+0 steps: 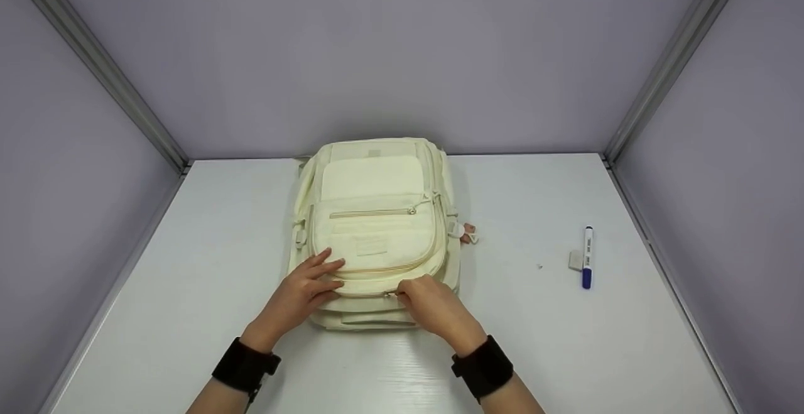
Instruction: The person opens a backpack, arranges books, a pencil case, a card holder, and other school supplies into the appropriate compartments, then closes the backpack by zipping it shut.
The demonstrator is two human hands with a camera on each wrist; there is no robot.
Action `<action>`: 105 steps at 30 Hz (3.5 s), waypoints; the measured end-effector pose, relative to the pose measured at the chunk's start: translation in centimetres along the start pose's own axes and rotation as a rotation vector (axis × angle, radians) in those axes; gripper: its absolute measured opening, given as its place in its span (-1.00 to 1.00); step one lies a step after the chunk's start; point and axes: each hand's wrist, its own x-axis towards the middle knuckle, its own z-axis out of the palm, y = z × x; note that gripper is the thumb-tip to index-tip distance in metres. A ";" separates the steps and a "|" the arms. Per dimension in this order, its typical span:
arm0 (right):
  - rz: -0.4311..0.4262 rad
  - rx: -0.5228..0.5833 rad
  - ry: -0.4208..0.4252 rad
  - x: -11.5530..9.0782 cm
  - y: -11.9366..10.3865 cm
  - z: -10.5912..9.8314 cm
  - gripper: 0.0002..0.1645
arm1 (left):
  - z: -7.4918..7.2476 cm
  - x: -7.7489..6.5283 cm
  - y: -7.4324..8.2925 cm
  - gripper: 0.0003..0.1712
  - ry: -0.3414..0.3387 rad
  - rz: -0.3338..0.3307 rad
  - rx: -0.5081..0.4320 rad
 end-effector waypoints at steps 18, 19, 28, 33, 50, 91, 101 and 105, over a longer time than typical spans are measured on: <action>0.147 0.056 0.021 -2.0 5.9 -3.1 -0.87 | 0.3 0.2 0.3 -0.80 -0.002 -0.005 0.087; 0.162 0.051 0.030 -2.0 6.2 -3.1 -0.87 | 0.2 0.2 0.3 -0.81 -0.002 -0.007 0.086; 0.207 0.057 0.129 -1.7 7.7 -3.2 -0.84 | 0.5 0.3 0.8 -0.84 0.010 -0.010 0.118; 0.183 0.022 0.136 -1.4 7.5 -3.1 -0.88 | 1.0 1.0 1.8 -0.88 0.015 0.008 0.170; 0.231 -0.019 0.172 -0.9 7.0 -2.8 -0.95 | 5.0 4.7 4.8 -0.73 -0.084 0.094 0.427; 0.160 -0.218 0.653 5.6 11.7 -3.8 -0.95 | 3.6 4.1 5.9 -0.86 -0.116 0.094 0.188; 0.172 -0.244 0.653 7.1 11.9 -4.0 -0.87 | 3.5 4.1 5.9 -0.89 -0.110 0.104 0.199; 0.188 -0.259 0.668 7.6 11.9 -4.0 -0.83 | 3.4 4.0 6.0 -0.89 -0.112 0.108 0.202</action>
